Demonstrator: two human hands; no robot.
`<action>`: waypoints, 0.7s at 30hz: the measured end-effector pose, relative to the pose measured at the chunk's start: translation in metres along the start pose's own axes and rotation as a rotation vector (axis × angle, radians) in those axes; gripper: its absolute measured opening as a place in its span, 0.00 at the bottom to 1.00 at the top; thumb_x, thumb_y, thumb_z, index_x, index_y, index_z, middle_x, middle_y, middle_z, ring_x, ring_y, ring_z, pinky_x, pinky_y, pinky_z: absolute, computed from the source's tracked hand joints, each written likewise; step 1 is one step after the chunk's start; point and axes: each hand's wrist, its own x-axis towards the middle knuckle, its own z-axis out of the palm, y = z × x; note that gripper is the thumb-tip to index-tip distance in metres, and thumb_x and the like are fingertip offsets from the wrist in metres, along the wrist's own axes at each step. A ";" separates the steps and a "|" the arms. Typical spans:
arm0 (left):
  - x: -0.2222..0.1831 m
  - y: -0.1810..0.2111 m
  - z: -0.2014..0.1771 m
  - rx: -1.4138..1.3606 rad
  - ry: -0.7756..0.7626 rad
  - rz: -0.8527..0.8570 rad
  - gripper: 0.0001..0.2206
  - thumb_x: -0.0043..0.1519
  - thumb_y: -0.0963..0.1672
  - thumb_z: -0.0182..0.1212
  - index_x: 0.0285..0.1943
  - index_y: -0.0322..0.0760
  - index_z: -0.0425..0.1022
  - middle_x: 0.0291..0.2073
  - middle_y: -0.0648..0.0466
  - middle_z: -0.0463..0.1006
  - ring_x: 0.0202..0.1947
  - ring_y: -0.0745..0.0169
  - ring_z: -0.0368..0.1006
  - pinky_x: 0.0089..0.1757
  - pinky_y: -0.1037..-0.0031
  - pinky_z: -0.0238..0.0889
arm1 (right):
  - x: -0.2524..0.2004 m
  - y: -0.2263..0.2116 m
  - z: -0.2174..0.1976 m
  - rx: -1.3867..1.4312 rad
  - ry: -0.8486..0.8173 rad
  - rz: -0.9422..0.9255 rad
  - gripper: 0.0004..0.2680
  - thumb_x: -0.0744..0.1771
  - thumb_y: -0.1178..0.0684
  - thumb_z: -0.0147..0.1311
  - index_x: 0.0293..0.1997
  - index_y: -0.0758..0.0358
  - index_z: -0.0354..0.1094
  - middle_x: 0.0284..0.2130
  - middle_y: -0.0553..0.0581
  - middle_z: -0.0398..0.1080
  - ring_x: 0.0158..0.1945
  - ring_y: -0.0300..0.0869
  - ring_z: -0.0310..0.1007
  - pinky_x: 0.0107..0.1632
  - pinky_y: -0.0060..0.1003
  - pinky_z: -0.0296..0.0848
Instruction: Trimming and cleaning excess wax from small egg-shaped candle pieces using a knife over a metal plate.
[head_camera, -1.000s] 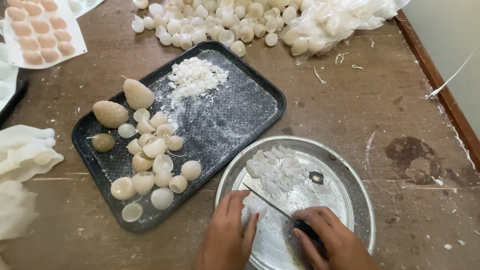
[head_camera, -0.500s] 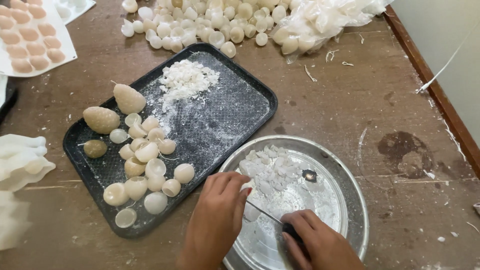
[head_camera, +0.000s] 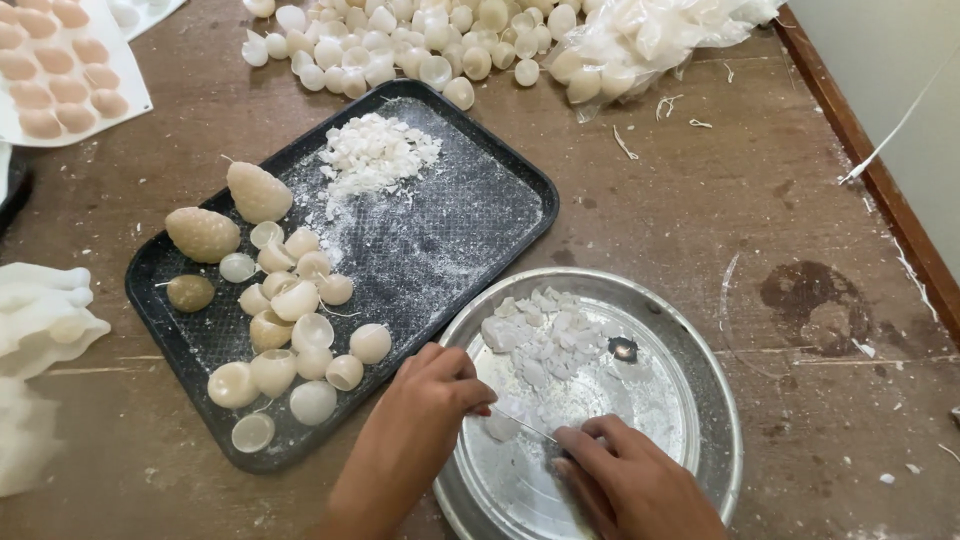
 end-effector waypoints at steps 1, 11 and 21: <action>0.001 0.001 -0.002 -0.001 0.000 0.000 0.05 0.51 0.39 0.63 0.32 0.38 0.84 0.31 0.53 0.78 0.41 0.54 0.73 0.43 0.66 0.66 | 0.001 0.014 0.010 0.000 0.000 0.001 0.12 0.66 0.44 0.54 0.53 0.50 0.76 0.43 0.52 0.75 0.39 0.42 0.81 0.43 0.41 0.81; -0.001 -0.007 0.008 0.059 -0.022 0.127 0.02 0.53 0.38 0.60 0.32 0.37 0.77 0.31 0.55 0.76 0.40 0.56 0.73 0.44 0.64 0.65 | 0.013 0.017 0.017 -0.014 0.288 -0.326 0.08 0.64 0.52 0.61 0.44 0.60 0.75 0.37 0.55 0.77 0.44 0.45 0.76 0.45 0.41 0.76; 0.001 -0.009 0.018 -0.078 0.039 0.044 0.05 0.51 0.35 0.57 0.29 0.37 0.74 0.28 0.54 0.75 0.39 0.53 0.72 0.43 0.64 0.64 | 0.022 0.021 0.026 0.063 0.298 -0.291 0.06 0.62 0.55 0.64 0.39 0.62 0.76 0.34 0.55 0.77 0.41 0.43 0.78 0.43 0.38 0.78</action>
